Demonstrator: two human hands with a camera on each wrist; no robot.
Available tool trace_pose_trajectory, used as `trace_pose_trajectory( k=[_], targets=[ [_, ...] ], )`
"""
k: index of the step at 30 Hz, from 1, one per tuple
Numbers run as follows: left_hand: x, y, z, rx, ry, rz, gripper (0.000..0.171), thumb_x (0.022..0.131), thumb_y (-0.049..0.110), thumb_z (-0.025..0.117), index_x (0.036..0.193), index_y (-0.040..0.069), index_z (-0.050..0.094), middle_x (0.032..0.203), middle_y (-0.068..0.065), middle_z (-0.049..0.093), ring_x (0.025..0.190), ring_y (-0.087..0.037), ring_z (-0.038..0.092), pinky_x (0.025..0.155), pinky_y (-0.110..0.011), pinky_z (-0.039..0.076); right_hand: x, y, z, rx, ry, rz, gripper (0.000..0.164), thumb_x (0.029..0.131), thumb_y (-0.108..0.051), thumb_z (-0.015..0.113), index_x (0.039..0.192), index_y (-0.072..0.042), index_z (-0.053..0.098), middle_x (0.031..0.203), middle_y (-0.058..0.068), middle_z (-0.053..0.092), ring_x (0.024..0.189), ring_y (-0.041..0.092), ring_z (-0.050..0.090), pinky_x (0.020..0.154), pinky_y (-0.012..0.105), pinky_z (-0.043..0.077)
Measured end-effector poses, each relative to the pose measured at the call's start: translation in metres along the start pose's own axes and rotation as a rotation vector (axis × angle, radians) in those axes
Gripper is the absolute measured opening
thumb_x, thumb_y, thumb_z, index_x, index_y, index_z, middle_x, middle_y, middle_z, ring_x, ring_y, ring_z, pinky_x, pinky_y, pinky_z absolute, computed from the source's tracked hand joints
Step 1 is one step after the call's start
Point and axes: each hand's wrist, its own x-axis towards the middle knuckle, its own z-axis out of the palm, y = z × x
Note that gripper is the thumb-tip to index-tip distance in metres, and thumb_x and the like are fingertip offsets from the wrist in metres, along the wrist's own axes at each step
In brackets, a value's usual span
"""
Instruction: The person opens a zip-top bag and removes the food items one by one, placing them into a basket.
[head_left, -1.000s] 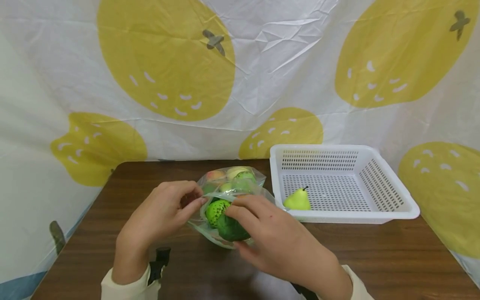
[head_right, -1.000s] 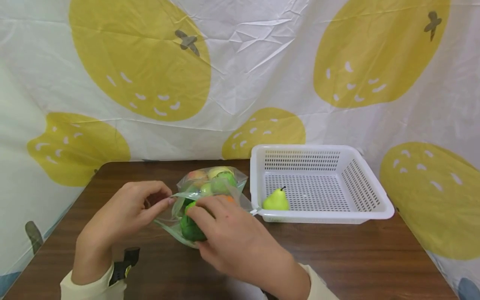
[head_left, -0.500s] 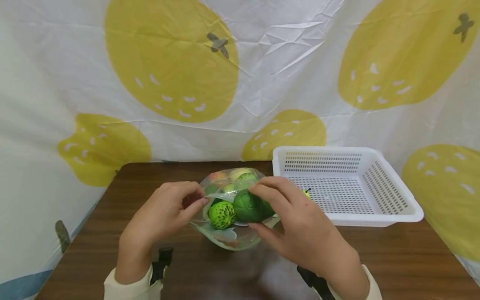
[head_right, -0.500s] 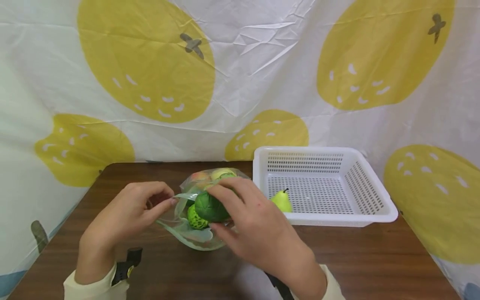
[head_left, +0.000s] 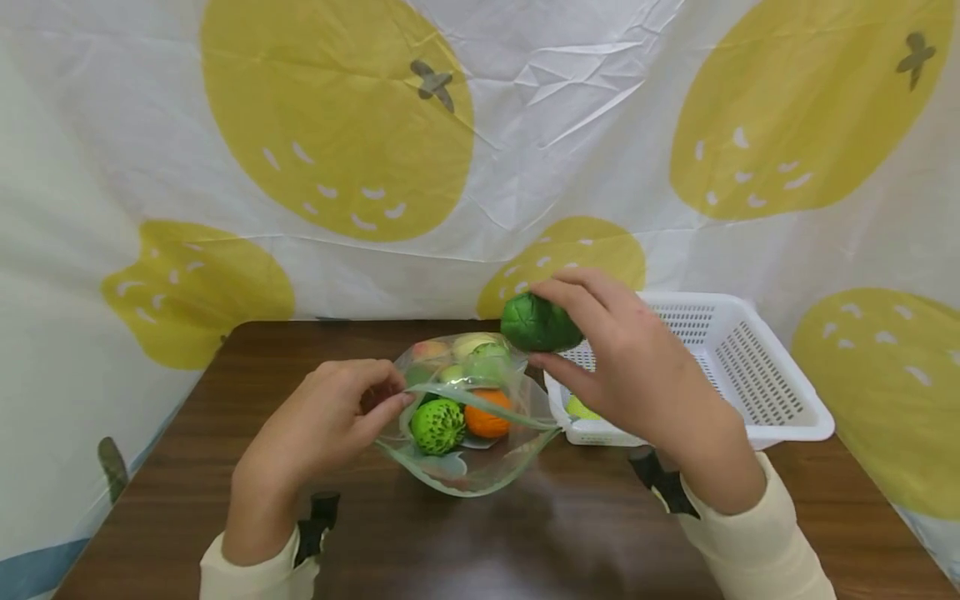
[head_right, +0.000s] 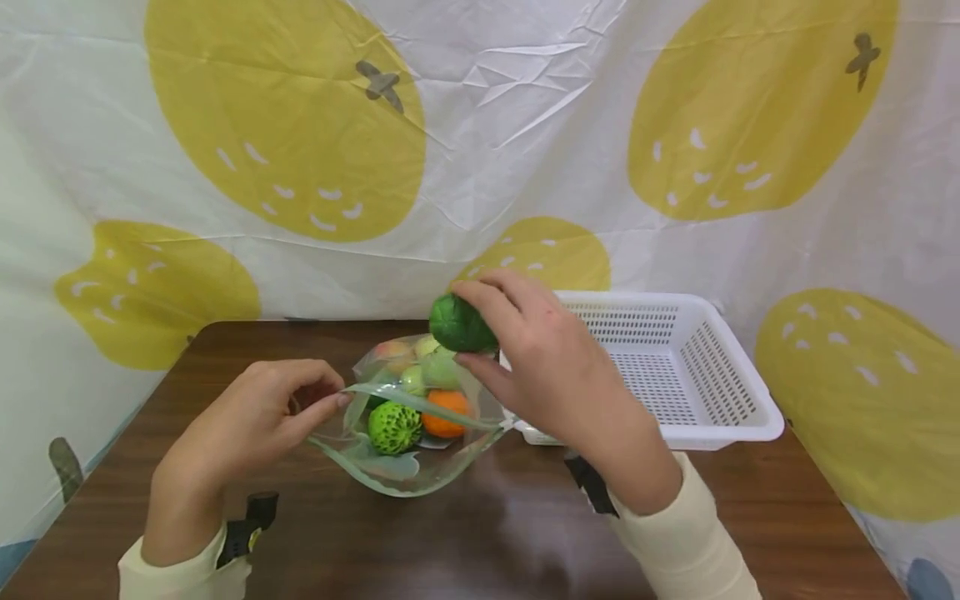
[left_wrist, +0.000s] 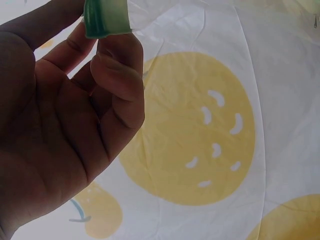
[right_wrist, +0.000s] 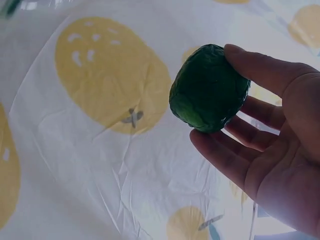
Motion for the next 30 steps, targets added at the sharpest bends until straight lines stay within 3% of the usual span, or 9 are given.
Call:
trace_pose_trajectory(
  k=[8, 15, 22, 30],
  targets=[
    [-0.001, 0.0, 0.0, -0.005, -0.002, -0.011, 0.007, 0.094, 0.018, 0.072, 0.088, 0.018, 0.071, 0.071, 0.012, 0.061, 0.064, -0.003, 0.054, 0.06, -0.024, 0.048, 0.024, 0.036, -0.016, -0.064, -0.035, 0.081, 0.054, 0.08, -0.013, 0.086, 0.127, -0.006, 0.06, 0.121, 0.011, 0.064, 0.107, 0.029, 0.062, 0.09, 0.045, 0.054],
    [0.0, 0.001, 0.001, -0.012, -0.008, -0.023, 0.007, 0.095, 0.019, 0.072, 0.087, 0.018, 0.071, 0.07, 0.011, 0.061, 0.064, -0.007, 0.055, 0.06, -0.024, 0.048, 0.041, 0.066, -0.017, -0.141, -0.214, 0.183, 0.05, 0.085, -0.015, 0.081, 0.129, -0.006, 0.058, 0.12, 0.012, 0.065, 0.109, 0.032, 0.059, 0.091, 0.049, 0.05],
    [-0.001, 0.0, 0.001, -0.002, -0.006, -0.032, 0.008, 0.094, 0.019, 0.072, 0.087, 0.02, 0.071, 0.07, 0.011, 0.061, 0.064, -0.006, 0.054, 0.06, -0.024, 0.047, 0.045, 0.097, 0.012, -0.11, -0.447, 0.237, 0.046, 0.085, -0.017, 0.08, 0.124, -0.004, 0.059, 0.115, 0.013, 0.066, 0.101, 0.03, 0.06, 0.087, 0.045, 0.05],
    [0.0, -0.001, 0.001, 0.0, -0.003, -0.016, 0.007, 0.094, 0.019, 0.073, 0.087, 0.02, 0.071, 0.071, 0.012, 0.062, 0.064, -0.006, 0.055, 0.061, -0.024, 0.048, 0.028, 0.128, 0.05, -0.094, -0.687, 0.288, 0.039, 0.087, -0.015, 0.076, 0.12, -0.001, 0.061, 0.109, 0.014, 0.066, 0.092, 0.027, 0.06, 0.08, 0.041, 0.051]
  ],
)
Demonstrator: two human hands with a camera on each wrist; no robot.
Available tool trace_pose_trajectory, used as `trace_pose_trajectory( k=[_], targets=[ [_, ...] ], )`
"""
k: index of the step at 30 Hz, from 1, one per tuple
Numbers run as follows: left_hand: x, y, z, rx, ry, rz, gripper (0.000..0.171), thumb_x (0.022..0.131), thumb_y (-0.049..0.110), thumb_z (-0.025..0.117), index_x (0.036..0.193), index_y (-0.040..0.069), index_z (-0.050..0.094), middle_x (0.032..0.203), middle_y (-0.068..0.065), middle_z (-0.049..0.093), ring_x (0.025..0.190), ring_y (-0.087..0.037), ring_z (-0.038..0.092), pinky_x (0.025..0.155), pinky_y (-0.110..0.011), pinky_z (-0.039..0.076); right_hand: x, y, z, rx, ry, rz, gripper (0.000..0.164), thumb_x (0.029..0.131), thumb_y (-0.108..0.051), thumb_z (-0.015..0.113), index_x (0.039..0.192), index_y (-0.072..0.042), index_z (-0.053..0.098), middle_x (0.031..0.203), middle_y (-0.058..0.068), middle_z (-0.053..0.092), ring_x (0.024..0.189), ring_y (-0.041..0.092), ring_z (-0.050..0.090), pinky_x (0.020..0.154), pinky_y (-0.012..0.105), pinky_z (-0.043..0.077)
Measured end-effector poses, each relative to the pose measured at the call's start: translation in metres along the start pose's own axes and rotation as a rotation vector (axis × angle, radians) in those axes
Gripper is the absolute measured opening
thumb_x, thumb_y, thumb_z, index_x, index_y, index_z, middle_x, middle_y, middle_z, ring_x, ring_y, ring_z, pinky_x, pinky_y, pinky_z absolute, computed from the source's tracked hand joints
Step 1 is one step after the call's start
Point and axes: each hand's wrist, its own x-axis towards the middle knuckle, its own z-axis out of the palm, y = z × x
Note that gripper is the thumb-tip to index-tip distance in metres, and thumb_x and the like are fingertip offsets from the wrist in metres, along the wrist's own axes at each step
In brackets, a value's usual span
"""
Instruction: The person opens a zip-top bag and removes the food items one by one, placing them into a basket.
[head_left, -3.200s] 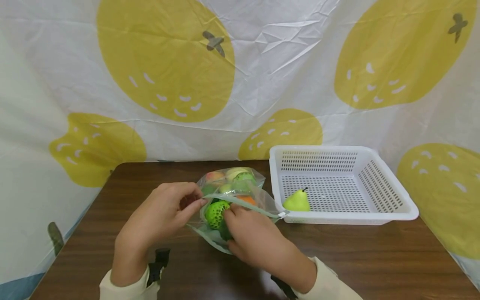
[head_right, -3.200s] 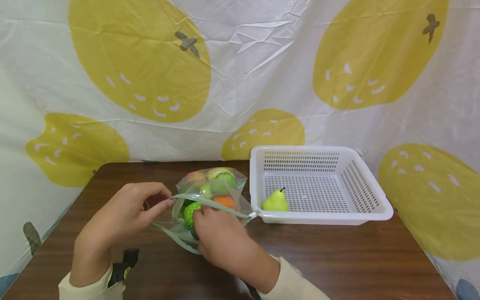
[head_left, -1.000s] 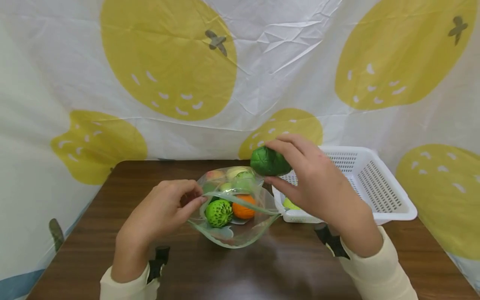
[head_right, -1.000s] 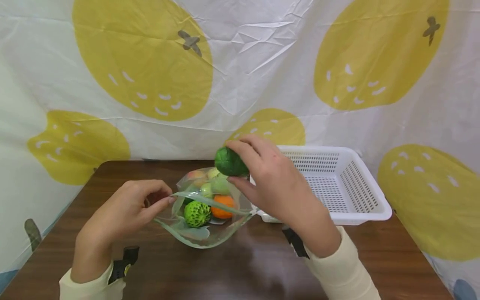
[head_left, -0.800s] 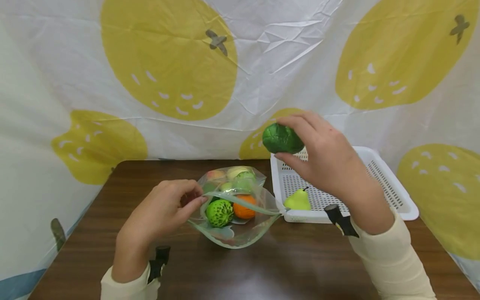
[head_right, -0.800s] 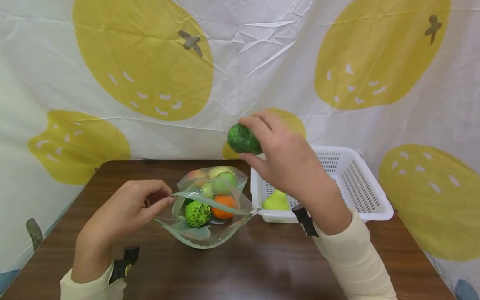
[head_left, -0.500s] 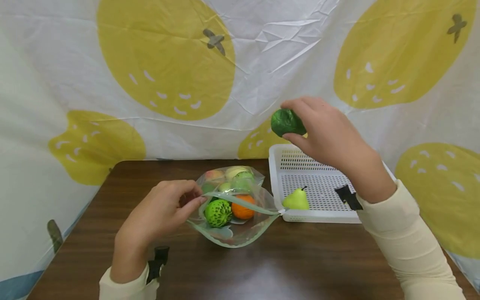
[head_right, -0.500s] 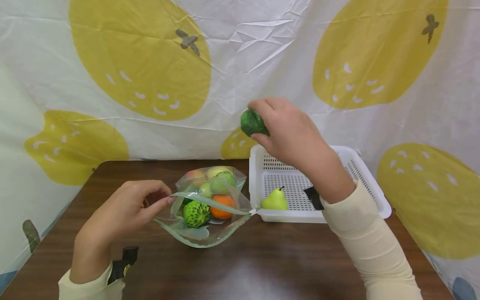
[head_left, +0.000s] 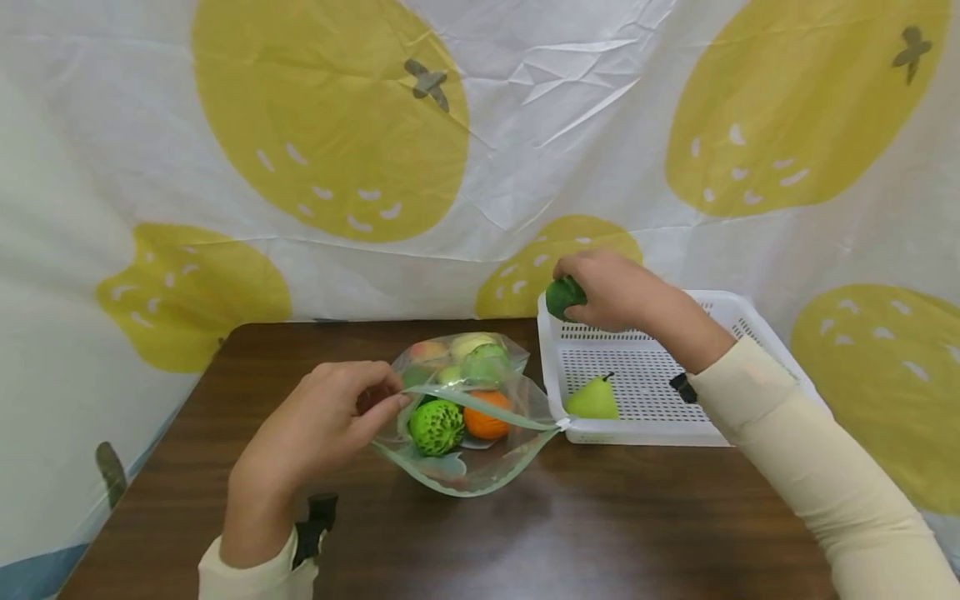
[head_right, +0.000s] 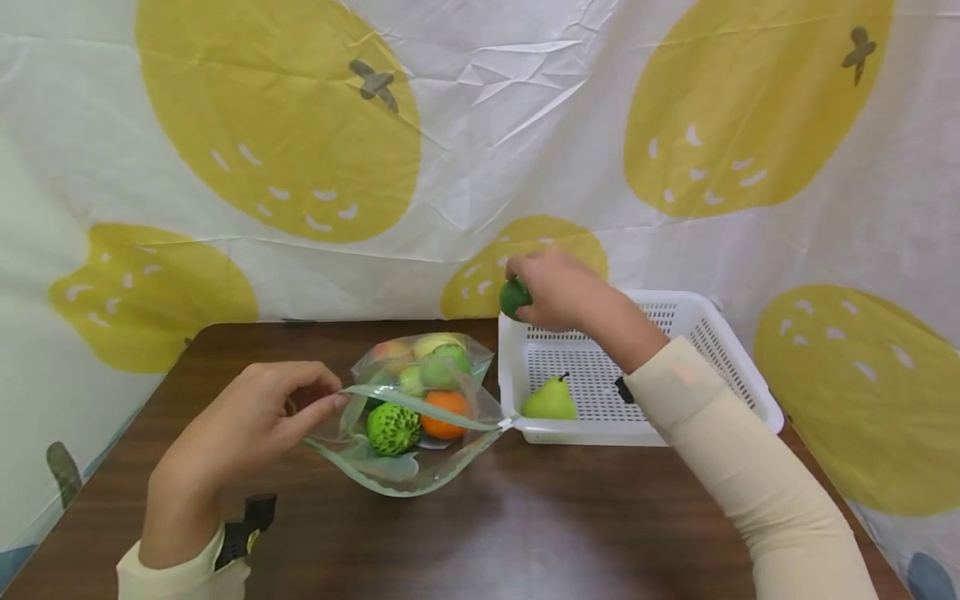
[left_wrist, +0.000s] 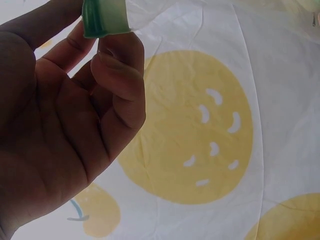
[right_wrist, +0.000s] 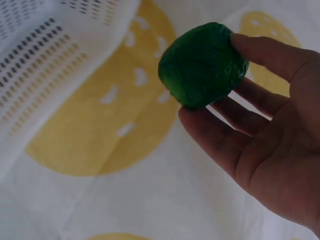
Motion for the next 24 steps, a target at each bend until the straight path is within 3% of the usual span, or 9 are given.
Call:
trace_pose_trajectory(
  k=[8, 14, 17, 21, 24],
  targets=[
    [0.0, 0.001, -0.001, -0.006, -0.007, -0.003, 0.008, 0.095, 0.019, 0.072, 0.087, 0.021, 0.07, 0.07, 0.012, 0.059, 0.064, -0.006, 0.053, 0.061, -0.024, 0.047, 0.007, 0.011, 0.037, -0.028, -0.232, 0.017, 0.04, 0.089, -0.009, 0.069, 0.127, -0.002, 0.059, 0.104, 0.012, 0.065, 0.086, 0.023, 0.056, 0.077, 0.036, 0.047],
    [-0.001, 0.001, -0.002, -0.003, -0.011, -0.001, 0.008, 0.095, 0.02, 0.072, 0.087, 0.02, 0.071, 0.069, 0.012, 0.058, 0.063, -0.004, 0.052, 0.06, -0.024, 0.046, 0.008, 0.014, 0.051, -0.059, -0.278, 0.013, 0.026, 0.081, 0.0, 0.064, 0.106, -0.006, 0.06, 0.081, 0.004, 0.053, 0.074, 0.019, 0.047, 0.067, 0.031, 0.039],
    [-0.001, 0.0, -0.002, 0.001, -0.013, 0.001, 0.007, 0.095, 0.019, 0.072, 0.087, 0.02, 0.071, 0.068, 0.013, 0.058, 0.062, -0.004, 0.051, 0.06, -0.024, 0.046, 0.008, 0.016, 0.054, -0.05, -0.316, 0.024, 0.026, 0.08, 0.0, 0.064, 0.106, -0.005, 0.061, 0.079, 0.003, 0.051, 0.072, 0.018, 0.046, 0.065, 0.029, 0.038],
    [-0.001, 0.0, -0.002, 0.002, -0.016, -0.003, 0.007, 0.095, 0.02, 0.072, 0.087, 0.02, 0.071, 0.067, 0.013, 0.057, 0.062, -0.004, 0.051, 0.06, -0.024, 0.045, 0.009, 0.014, 0.058, -0.035, -0.388, 0.041, 0.033, 0.083, -0.003, 0.065, 0.115, -0.003, 0.06, 0.084, 0.006, 0.056, 0.074, 0.019, 0.048, 0.064, 0.028, 0.039],
    [-0.002, 0.0, -0.002, -0.004, -0.021, -0.01, 0.008, 0.095, 0.02, 0.071, 0.087, 0.021, 0.071, 0.067, 0.012, 0.057, 0.062, -0.005, 0.051, 0.06, -0.024, 0.046, 0.008, 0.011, 0.063, -0.038, -0.425, 0.057, 0.041, 0.085, -0.005, 0.066, 0.126, -0.001, 0.058, 0.1, 0.011, 0.063, 0.079, 0.02, 0.051, 0.066, 0.029, 0.041]
  ],
)
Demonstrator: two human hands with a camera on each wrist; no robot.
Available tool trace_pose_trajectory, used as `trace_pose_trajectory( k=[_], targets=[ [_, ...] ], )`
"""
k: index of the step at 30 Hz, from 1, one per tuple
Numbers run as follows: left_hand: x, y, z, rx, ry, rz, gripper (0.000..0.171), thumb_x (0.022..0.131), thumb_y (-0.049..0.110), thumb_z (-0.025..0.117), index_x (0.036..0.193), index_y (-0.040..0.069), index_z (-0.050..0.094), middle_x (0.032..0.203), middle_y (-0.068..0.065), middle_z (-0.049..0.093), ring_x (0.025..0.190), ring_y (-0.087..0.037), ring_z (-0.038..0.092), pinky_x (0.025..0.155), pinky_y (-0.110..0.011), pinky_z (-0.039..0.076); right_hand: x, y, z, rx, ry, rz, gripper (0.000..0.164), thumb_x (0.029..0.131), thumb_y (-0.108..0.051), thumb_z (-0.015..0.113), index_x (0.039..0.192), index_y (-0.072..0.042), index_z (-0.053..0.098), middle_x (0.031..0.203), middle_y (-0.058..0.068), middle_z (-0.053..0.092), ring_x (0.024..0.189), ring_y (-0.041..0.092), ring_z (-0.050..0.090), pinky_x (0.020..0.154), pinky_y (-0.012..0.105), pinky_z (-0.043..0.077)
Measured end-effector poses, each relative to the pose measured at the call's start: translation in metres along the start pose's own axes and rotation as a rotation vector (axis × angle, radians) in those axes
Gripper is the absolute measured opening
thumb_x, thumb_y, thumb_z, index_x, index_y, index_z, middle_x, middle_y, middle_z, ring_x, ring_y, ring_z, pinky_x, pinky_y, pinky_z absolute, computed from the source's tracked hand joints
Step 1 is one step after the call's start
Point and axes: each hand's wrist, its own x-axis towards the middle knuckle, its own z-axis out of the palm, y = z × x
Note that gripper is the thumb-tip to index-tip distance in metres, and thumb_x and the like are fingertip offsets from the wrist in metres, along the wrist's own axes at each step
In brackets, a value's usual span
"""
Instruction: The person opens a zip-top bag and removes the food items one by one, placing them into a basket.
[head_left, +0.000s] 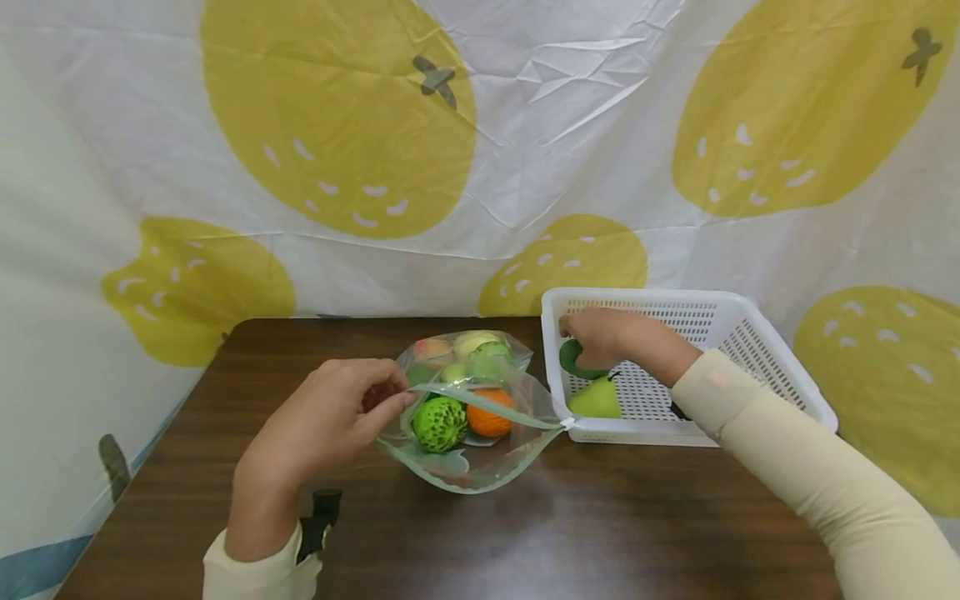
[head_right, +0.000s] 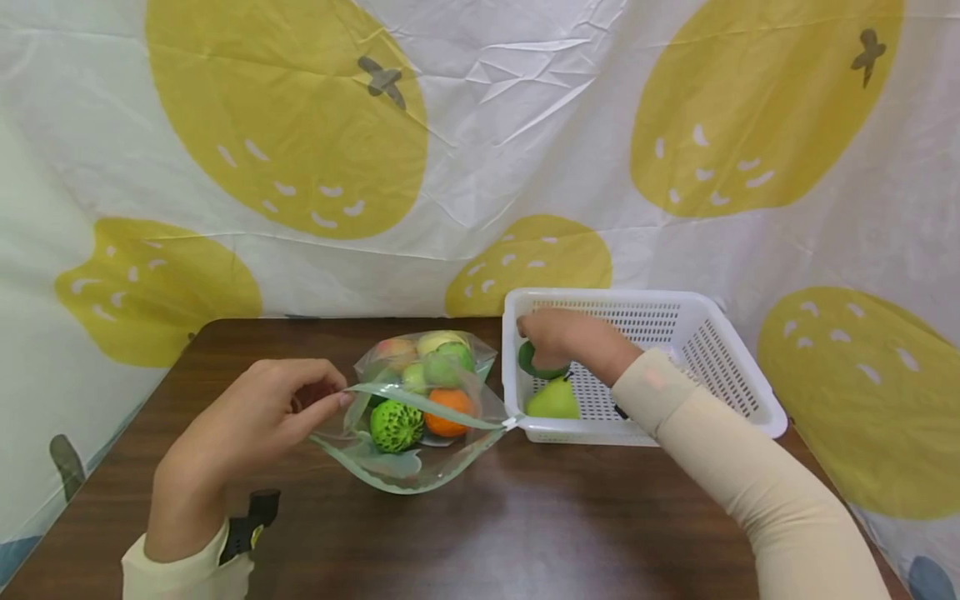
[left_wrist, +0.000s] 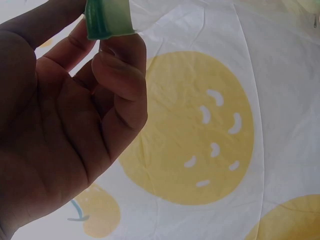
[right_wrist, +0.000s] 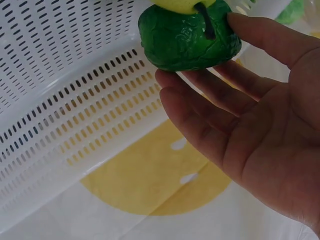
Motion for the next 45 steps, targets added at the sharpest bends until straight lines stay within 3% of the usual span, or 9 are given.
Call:
trace_pose_trajectory(
  k=[4, 7, 22, 32, 37, 45],
  targets=[
    [0.0, -0.001, 0.0, -0.004, -0.006, -0.004, 0.007, 0.095, 0.019, 0.071, 0.087, 0.019, 0.071, 0.067, 0.012, 0.057, 0.062, -0.004, 0.051, 0.06, -0.024, 0.045, 0.002, -0.002, 0.005, -0.03, -0.03, 0.013, 0.05, 0.088, -0.008, 0.068, 0.136, 0.0, 0.054, 0.121, 0.016, 0.065, 0.085, 0.02, 0.054, 0.071, 0.031, 0.044],
    [0.0, -0.001, 0.0, -0.003, -0.009, 0.0, 0.008, 0.095, 0.019, 0.071, 0.087, 0.019, 0.07, 0.066, 0.013, 0.057, 0.061, -0.004, 0.051, 0.06, -0.024, 0.045, 0.005, -0.002, 0.008, -0.04, -0.051, 0.017, 0.051, 0.089, -0.008, 0.068, 0.137, 0.0, 0.054, 0.121, 0.016, 0.065, 0.086, 0.021, 0.054, 0.074, 0.032, 0.045],
    [-0.001, -0.002, -0.002, 0.009, -0.016, 0.002, 0.007, 0.095, 0.019, 0.071, 0.088, 0.019, 0.071, 0.066, 0.013, 0.056, 0.061, -0.003, 0.05, 0.06, -0.024, 0.045, 0.016, -0.001, 0.021, -0.07, -0.071, 0.025, 0.032, 0.087, -0.002, 0.07, 0.117, -0.005, 0.062, 0.097, 0.007, 0.065, 0.082, 0.019, 0.056, 0.073, 0.031, 0.048],
    [-0.002, -0.002, -0.003, -0.001, -0.028, -0.015, 0.007, 0.095, 0.019, 0.07, 0.089, 0.019, 0.071, 0.067, 0.013, 0.057, 0.062, -0.004, 0.051, 0.06, -0.025, 0.046, 0.024, 0.001, 0.03, -0.098, -0.092, 0.043, 0.02, 0.086, -0.001, 0.068, 0.105, -0.006, 0.064, 0.084, 0.004, 0.061, 0.077, 0.02, 0.056, 0.066, 0.029, 0.046],
    [-0.002, -0.002, -0.003, -0.004, -0.029, -0.02, 0.007, 0.095, 0.019, 0.071, 0.088, 0.019, 0.071, 0.067, 0.012, 0.056, 0.061, -0.004, 0.051, 0.06, -0.025, 0.045, 0.025, 0.003, 0.031, -0.09, -0.081, 0.03, 0.03, 0.082, -0.003, 0.073, 0.111, -0.005, 0.063, 0.093, 0.007, 0.065, 0.08, 0.02, 0.057, 0.069, 0.03, 0.048],
    [-0.002, -0.002, -0.002, -0.009, -0.032, -0.03, 0.007, 0.095, 0.02, 0.07, 0.089, 0.018, 0.071, 0.066, 0.012, 0.057, 0.061, -0.005, 0.051, 0.06, -0.025, 0.045, 0.024, 0.008, 0.026, -0.028, -0.089, 0.038, 0.052, 0.082, -0.009, 0.079, 0.128, -0.001, 0.057, 0.119, 0.015, 0.066, 0.095, 0.021, 0.059, 0.085, 0.037, 0.052]
  ],
)
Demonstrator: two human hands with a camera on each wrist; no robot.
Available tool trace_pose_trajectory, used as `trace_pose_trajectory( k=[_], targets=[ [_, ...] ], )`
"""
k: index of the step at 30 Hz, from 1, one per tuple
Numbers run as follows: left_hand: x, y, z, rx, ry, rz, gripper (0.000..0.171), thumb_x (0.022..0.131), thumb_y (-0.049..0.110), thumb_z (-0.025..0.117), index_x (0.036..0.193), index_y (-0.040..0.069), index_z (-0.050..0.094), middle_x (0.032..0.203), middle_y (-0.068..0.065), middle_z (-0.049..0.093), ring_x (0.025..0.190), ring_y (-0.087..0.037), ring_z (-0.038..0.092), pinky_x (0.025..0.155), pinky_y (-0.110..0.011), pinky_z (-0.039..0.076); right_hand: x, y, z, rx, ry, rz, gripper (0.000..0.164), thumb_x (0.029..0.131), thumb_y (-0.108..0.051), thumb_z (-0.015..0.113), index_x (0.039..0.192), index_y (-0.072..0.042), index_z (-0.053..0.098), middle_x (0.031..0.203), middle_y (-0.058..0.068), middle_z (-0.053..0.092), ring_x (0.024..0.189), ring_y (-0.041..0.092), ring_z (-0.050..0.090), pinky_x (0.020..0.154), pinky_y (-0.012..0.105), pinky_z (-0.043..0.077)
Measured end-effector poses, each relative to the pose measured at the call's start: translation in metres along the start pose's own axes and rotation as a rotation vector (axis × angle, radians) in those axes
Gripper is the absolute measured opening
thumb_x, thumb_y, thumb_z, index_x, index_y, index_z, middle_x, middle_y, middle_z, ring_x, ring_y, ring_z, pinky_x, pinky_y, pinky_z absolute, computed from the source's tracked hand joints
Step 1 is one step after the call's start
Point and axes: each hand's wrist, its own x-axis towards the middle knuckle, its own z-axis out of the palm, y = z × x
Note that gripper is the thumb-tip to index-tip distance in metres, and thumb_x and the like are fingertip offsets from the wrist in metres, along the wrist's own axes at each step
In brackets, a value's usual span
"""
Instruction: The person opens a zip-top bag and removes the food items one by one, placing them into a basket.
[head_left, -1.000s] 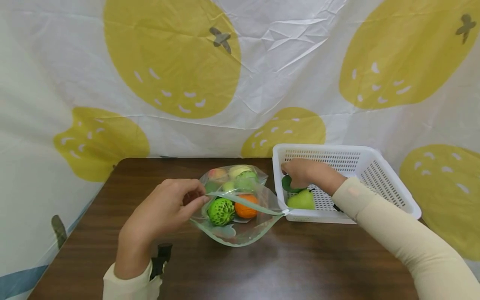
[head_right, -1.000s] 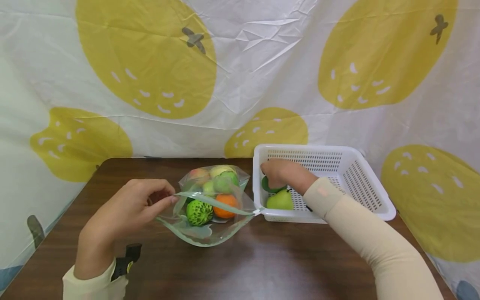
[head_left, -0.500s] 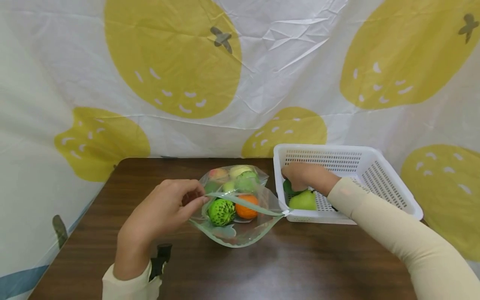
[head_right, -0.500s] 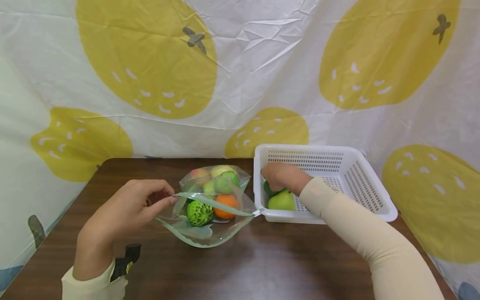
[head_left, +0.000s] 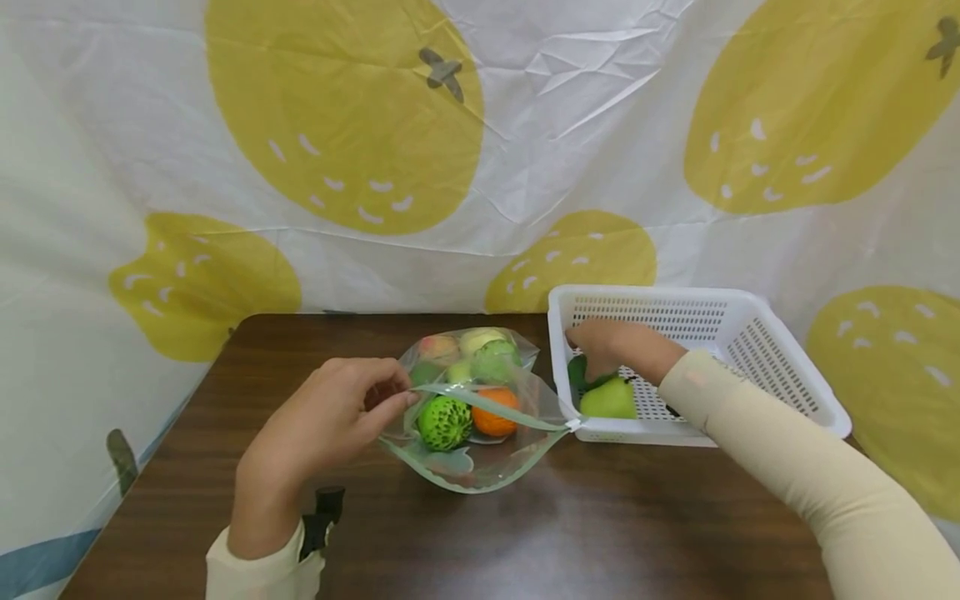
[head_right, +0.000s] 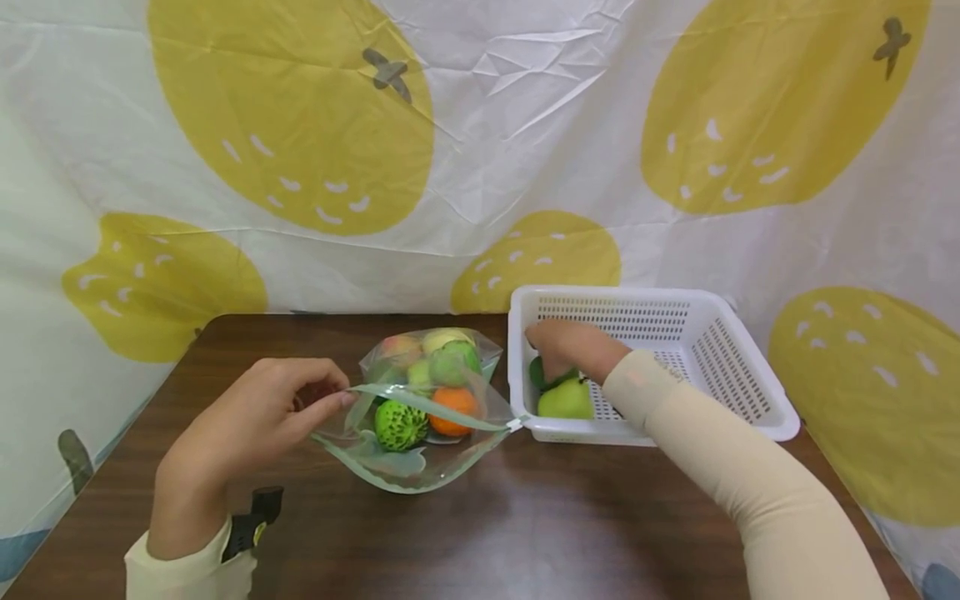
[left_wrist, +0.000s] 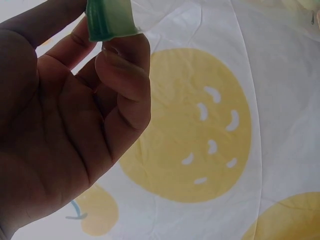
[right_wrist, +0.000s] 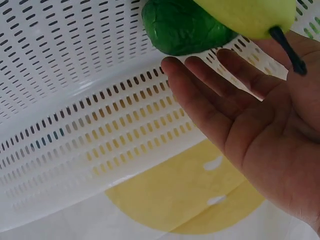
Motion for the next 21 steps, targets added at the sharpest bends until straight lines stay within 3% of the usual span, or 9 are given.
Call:
trace_pose_trajectory(
  k=[5, 10, 21],
  targets=[
    [0.001, 0.0, 0.0, -0.002, -0.005, -0.006, 0.006, 0.095, 0.019, 0.071, 0.089, 0.018, 0.072, 0.068, 0.011, 0.059, 0.063, -0.005, 0.053, 0.061, -0.025, 0.047, -0.003, 0.002, -0.006, 0.019, 0.007, 0.011, 0.057, 0.081, -0.009, 0.079, 0.133, -0.001, 0.056, 0.131, 0.019, 0.062, 0.103, 0.024, 0.06, 0.091, 0.04, 0.051],
    [0.0, 0.0, 0.0, -0.002, -0.003, -0.005, 0.006, 0.095, 0.019, 0.071, 0.09, 0.018, 0.072, 0.069, 0.011, 0.06, 0.063, -0.005, 0.053, 0.061, -0.025, 0.047, -0.013, -0.002, -0.019, -0.013, 0.02, -0.008, 0.056, 0.085, -0.015, 0.079, 0.134, 0.0, 0.057, 0.131, 0.02, 0.062, 0.112, 0.03, 0.062, 0.096, 0.044, 0.052],
    [0.0, -0.002, 0.0, -0.01, 0.006, -0.006, 0.006, 0.096, 0.019, 0.07, 0.091, 0.02, 0.072, 0.07, 0.01, 0.062, 0.064, -0.005, 0.055, 0.062, -0.025, 0.048, -0.068, -0.027, -0.058, -0.049, 0.135, -0.061, 0.052, 0.088, -0.015, 0.079, 0.133, -0.001, 0.058, 0.133, 0.017, 0.063, 0.122, 0.036, 0.06, 0.101, 0.047, 0.05]
  ],
)
